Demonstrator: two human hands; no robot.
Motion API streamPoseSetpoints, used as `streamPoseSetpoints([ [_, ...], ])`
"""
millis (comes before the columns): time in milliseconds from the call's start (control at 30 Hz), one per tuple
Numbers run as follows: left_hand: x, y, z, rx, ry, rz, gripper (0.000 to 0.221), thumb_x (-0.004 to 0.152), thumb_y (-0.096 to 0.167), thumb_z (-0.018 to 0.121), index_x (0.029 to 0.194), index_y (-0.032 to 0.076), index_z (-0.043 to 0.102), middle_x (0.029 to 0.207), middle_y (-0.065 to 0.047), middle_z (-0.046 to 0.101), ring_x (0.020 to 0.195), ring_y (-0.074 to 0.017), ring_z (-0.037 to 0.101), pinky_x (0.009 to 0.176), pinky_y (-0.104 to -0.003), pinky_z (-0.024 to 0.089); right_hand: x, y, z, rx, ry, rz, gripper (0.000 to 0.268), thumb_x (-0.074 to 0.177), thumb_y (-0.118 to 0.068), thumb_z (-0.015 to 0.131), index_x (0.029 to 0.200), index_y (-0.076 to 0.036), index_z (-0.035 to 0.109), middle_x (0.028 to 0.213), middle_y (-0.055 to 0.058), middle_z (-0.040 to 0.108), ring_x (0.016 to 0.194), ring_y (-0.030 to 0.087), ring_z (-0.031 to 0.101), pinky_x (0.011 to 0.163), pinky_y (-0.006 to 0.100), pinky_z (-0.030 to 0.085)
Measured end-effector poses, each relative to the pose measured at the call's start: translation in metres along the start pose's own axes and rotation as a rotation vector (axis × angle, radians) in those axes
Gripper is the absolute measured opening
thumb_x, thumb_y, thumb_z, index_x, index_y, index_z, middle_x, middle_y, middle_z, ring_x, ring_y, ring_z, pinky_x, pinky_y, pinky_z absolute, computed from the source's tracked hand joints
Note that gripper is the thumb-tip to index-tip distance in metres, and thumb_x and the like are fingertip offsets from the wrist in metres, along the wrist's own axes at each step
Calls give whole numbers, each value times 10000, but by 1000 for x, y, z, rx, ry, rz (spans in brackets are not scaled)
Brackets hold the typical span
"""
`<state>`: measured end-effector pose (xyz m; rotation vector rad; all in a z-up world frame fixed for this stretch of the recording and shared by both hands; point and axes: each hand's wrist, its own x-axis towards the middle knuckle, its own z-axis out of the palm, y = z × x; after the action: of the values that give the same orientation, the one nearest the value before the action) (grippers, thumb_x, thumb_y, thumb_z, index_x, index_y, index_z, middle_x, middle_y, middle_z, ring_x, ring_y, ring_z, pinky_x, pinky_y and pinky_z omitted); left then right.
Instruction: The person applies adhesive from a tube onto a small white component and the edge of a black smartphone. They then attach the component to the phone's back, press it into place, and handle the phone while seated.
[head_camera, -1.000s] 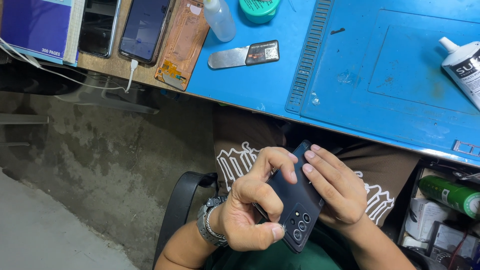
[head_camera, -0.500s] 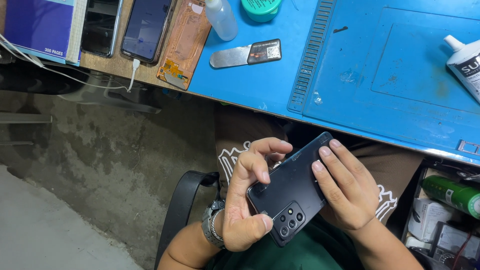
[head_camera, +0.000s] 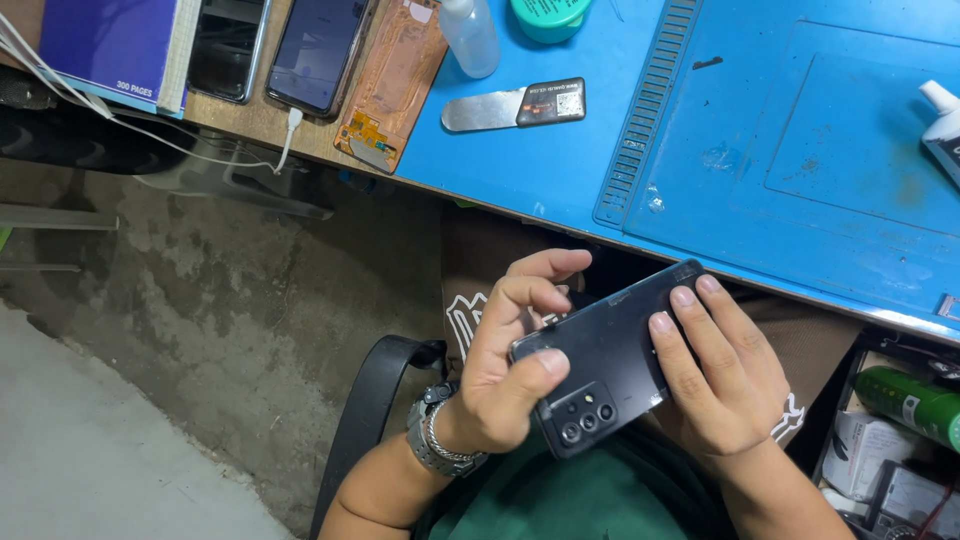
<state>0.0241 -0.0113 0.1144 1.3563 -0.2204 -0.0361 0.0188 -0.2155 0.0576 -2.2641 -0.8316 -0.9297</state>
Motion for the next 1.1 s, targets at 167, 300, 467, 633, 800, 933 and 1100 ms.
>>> streamPoseSetpoints([
  [167,-1,2,-33,413,-83,438,480,962,545,573,1285,197,504,1368,-185,478,1279,-313,500,1097,-435,440,-7,-1,-4,49,18,70,299,1044,-134,541,1171,110,659,1197,343,669,1108,589,700,939,589,627],
  [300,0,25,-37,838,-154,738,94,985,413,676,1061,359,681,1081,82,569,1068,-184,455,1086,-424,367,-6,1,-9,75,8,93,282,1025,-125,564,1150,109,662,1191,343,669,1102,589,702,950,585,622],
  [467,15,55,-33,1102,-260,901,200,1000,209,486,965,320,649,913,136,550,933,-129,493,977,-361,354,-1,2,-10,95,-25,55,329,1029,-159,524,1137,116,669,1170,349,681,1089,579,709,943,572,623],
  [633,20,69,-34,1077,-508,792,264,996,94,394,899,273,562,932,112,521,959,-138,492,990,-380,315,2,4,-11,168,-77,34,233,1014,-70,565,1117,104,682,1167,315,684,1088,531,710,939,542,631],
  [800,24,73,-37,927,-724,682,267,1059,53,412,929,225,570,954,83,544,998,-177,502,956,-434,314,1,3,-7,192,-48,19,183,996,-43,589,1083,85,688,1127,301,694,1027,529,728,887,539,647],
  [933,24,74,-36,961,-725,669,235,1055,37,472,927,207,571,961,65,546,994,-174,495,949,-420,315,1,2,-6,200,-41,30,204,1004,-68,570,1083,80,686,1130,299,693,1027,532,728,885,542,649],
  [1100,22,70,-42,1098,-596,801,161,1050,201,615,897,250,606,978,109,572,1000,-137,509,982,-393,324,3,-1,-6,203,-46,54,219,1009,-73,569,1099,93,681,1132,300,695,1031,518,733,889,537,650],
])
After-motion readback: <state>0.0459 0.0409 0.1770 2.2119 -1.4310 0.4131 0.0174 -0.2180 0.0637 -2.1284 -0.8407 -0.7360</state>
